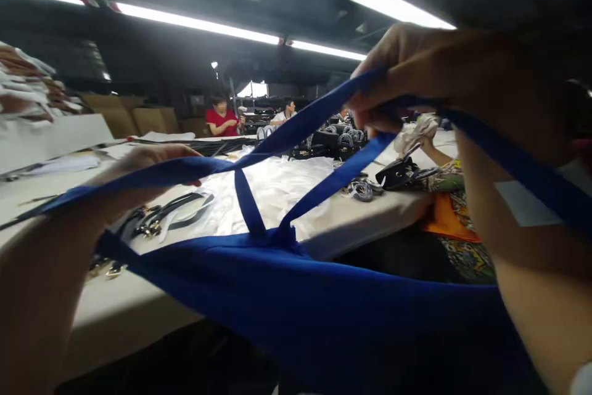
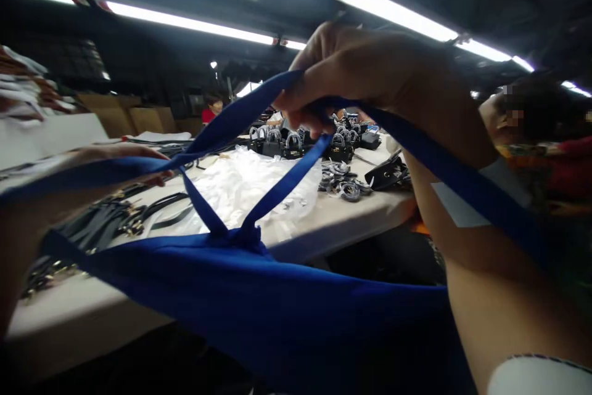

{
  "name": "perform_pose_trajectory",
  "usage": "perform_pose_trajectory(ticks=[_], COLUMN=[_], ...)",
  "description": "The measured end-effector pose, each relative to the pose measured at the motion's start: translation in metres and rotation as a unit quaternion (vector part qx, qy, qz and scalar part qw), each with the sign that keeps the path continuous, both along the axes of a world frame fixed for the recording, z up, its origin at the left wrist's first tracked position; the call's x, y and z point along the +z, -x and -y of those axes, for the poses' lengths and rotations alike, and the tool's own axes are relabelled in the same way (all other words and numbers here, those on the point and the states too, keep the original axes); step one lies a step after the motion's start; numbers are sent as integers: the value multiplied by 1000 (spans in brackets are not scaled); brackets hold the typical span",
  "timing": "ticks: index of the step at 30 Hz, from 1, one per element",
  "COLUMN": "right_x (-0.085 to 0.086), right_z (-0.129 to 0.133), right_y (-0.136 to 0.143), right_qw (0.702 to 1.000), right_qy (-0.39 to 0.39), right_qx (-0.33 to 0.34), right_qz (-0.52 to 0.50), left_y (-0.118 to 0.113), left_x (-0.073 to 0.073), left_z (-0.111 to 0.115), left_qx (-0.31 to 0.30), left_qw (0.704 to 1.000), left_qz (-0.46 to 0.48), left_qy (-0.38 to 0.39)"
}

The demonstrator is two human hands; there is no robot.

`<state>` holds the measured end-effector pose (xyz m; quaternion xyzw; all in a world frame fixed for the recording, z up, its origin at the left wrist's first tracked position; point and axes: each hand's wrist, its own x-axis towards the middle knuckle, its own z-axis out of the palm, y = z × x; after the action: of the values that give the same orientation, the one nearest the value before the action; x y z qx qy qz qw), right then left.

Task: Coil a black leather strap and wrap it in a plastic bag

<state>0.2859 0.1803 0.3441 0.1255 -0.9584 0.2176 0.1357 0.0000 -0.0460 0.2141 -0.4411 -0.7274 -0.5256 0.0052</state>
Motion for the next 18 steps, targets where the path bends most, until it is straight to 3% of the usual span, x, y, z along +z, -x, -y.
perform_pose_trajectory(ticks=[2, 3, 4, 6, 8, 11, 16, 18], right_x=[-14, -21, -30, -46, -60, -74, -81, -83], right_z=[2, 4, 8, 18, 26, 31, 29, 30], right_y=[9, 14, 18, 26, 34, 47, 69, 69], right_qw=[975, 956, 937, 913, 911, 906, 892, 889], right_qy=[116, 174, 235, 320, 353, 382, 408, 414], right_qx=[130, 182, 219, 242, 213, 182, 193, 196], right_qz=[135, 152, 138, 79, 30, -14, -28, -21], left_y=[15, 20, 23, 20, 6, -26, -78, -91], left_x=[-15, -25, -34, -50, -59, -56, -38, -38], left_z=[-3, -8, -13, -26, -38, -47, -49, -51], left_qx=[-65, -110, -152, -204, -206, -216, -355, -364], left_qw=[984, 964, 942, 918, 927, 942, 920, 922], left_qz=[19, 38, 57, 85, 91, 84, 109, 86], left_qy=[165, 239, 295, 330, 300, 244, 125, 100])
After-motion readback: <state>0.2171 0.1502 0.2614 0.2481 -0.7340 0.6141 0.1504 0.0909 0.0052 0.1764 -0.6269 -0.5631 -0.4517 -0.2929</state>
